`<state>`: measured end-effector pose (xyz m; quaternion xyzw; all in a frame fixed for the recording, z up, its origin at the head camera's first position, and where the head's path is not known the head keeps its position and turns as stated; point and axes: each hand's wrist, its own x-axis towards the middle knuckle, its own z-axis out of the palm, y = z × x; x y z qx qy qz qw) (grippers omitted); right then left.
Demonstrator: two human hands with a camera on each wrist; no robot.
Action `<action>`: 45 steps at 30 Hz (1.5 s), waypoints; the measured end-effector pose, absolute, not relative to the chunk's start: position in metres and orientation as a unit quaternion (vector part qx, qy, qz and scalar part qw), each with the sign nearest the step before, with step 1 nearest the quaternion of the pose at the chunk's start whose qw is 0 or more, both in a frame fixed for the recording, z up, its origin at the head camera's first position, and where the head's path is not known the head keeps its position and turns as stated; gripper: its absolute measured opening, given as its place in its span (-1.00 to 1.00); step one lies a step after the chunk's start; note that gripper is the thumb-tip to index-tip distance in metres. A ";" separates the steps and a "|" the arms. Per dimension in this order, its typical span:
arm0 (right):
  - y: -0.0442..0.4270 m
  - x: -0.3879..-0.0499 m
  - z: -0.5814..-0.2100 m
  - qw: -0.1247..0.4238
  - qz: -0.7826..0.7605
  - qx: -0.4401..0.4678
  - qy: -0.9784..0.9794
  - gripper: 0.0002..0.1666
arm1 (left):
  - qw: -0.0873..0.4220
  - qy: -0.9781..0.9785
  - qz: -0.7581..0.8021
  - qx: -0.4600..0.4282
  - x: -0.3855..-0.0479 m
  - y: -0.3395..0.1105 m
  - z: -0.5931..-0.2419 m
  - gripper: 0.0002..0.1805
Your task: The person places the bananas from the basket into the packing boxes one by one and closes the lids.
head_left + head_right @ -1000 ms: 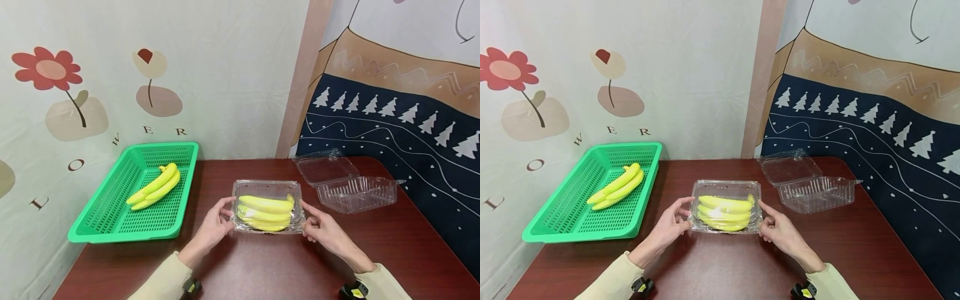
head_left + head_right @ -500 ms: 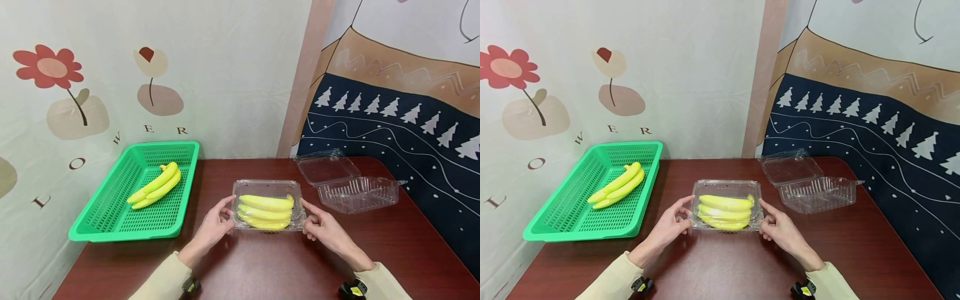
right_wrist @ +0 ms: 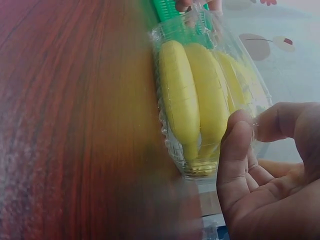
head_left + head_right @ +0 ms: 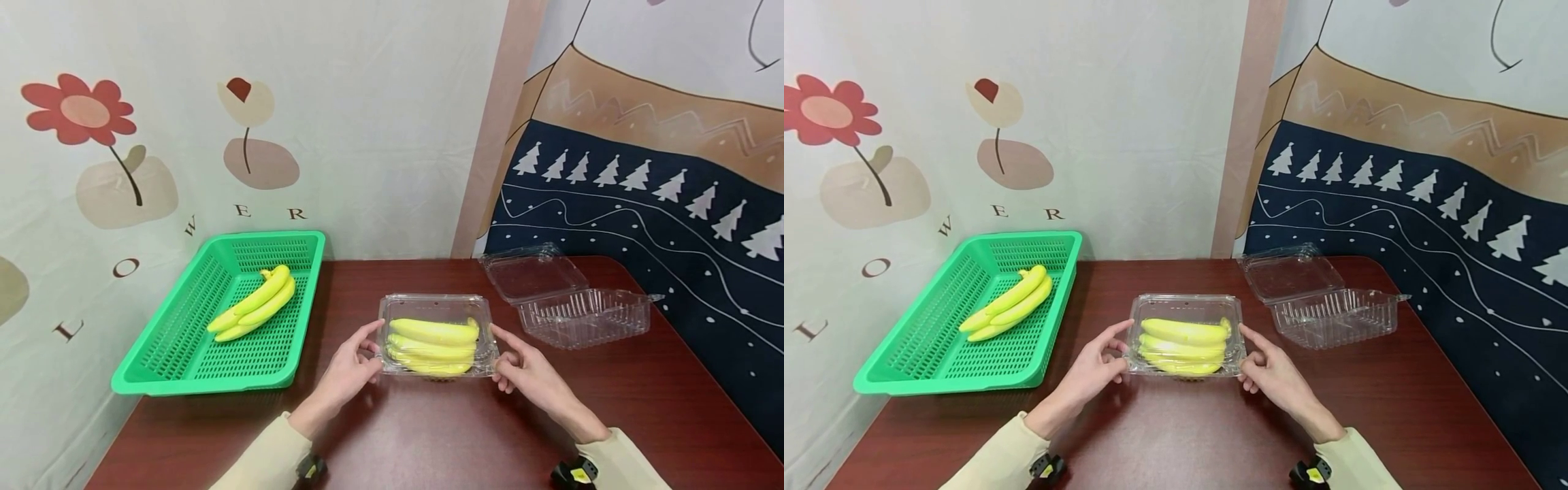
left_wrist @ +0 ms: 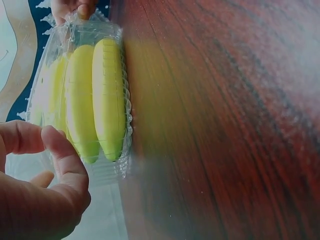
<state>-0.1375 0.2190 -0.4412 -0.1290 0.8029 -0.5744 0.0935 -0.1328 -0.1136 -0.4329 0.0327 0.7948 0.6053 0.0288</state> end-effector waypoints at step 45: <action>0.215 -0.126 -0.442 -0.020 -0.486 -0.141 0.862 -0.24 | -0.052 0.840 0.533 0.092 -0.128 -0.114 -0.435 -0.26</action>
